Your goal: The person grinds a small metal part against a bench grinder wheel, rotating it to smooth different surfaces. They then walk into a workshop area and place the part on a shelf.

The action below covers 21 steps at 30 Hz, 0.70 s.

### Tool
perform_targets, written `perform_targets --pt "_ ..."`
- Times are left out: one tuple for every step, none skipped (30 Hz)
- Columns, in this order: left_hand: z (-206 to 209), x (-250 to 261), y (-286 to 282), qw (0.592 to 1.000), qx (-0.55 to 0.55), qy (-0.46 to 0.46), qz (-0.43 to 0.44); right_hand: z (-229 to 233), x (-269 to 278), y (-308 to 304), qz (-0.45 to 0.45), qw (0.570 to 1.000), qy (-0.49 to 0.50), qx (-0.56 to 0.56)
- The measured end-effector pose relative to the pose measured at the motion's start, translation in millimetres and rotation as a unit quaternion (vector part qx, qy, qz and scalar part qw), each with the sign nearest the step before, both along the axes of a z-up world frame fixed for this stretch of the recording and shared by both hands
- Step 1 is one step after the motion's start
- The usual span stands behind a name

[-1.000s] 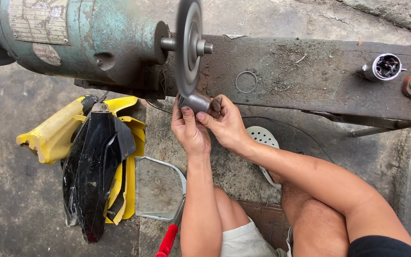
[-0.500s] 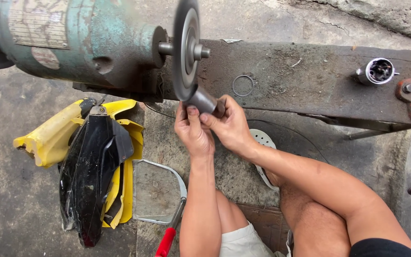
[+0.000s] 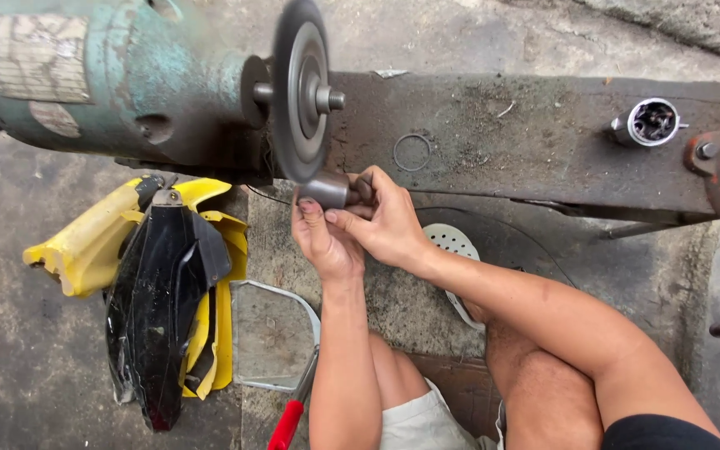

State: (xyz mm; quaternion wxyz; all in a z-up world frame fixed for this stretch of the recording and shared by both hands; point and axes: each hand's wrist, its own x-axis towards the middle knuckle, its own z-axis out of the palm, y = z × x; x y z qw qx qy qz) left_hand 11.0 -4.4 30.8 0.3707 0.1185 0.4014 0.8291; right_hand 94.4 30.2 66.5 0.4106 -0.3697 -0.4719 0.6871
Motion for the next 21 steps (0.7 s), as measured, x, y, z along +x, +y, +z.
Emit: perform_targets --pt "3 -3 2 1.0 0.009 0.014 0.004 -4 -3 3 -0.002 0.999 0.034 -0.007" --pt "-1 -5 3 1.0 0.007 0.012 0.005 -11 -7 1 -0.001 0.999 0.032 -0.009" --pt "-3 -6 3 1.0 0.016 0.018 0.014 -18 -10 -1 -0.006 0.997 0.068 -0.021" --pt "-6 -8 3 0.999 0.024 0.024 0.022 -25 -14 -3 -0.011 0.994 0.105 -0.033" --pt "-8 -8 3 0.999 0.024 0.024 0.024 -26 -17 -3 -0.009 0.994 0.105 -0.033" --pt "-9 -9 3 0.999 0.029 0.03 0.031 -27 -20 -2 -0.012 0.992 0.118 -0.037" --pt "-10 -9 5 0.998 0.033 0.035 0.035 -28 -22 -1 -0.018 0.99 0.131 -0.04" --pt "-12 -11 6 0.998 0.034 0.035 0.036 -32 -25 0 -0.018 0.99 0.131 -0.04" --pt "-14 -13 6 0.998 0.034 0.028 0.036 -37 -26 1 -0.02 0.989 0.137 -0.048" --pt "-16 -14 6 0.999 0.034 0.022 0.037 -41 -28 1 -0.023 0.988 0.143 -0.055" --pt "-14 -14 6 0.999 0.033 0.022 0.037 -36 -29 0 -0.023 0.988 0.143 -0.056" --pt "-11 -14 6 0.998 0.038 0.015 0.041 -30 -30 -1 -0.025 0.987 0.148 -0.058" --pt "-8 -14 8 0.998 0.044 0.009 0.045 -24 -32 -1 -0.028 0.986 0.153 -0.06" --pt "-7 -15 8 0.998 0.044 0.009 0.045 -19 -33 -1 -0.028 0.986 0.153 -0.06" --pt "-6 -16 7 0.998 0.045 0.003 0.046 -14 -34 -1 -0.028 0.985 0.157 -0.064" --pt "-6 -16 7 0.998 0.046 -0.003 0.046 -9 -35 -1 -0.027 0.984 0.161 -0.068" --pt "-5 -17 7 0.998 0.046 -0.002 0.046 -10 -36 -1 -0.028 0.984 0.161 -0.068" --pt "-5 -19 7 0.998 0.049 -0.011 0.048 -12 -37 -2 -0.028 0.984 0.16 -0.067" --pt "-5 -20 7 0.997 0.053 -0.02 0.05 -14 -38 -2 -0.028 0.985 0.159 -0.066" --pt "-5 -20 7 0.997 0.053 -0.019 0.05 -17 -39 -2 -0.028 0.985 0.159 -0.065" --pt "-4 -20 6 0.997 0.052 -0.02 0.049 -20 -40 -3 -0.028 0.984 0.162 -0.068"
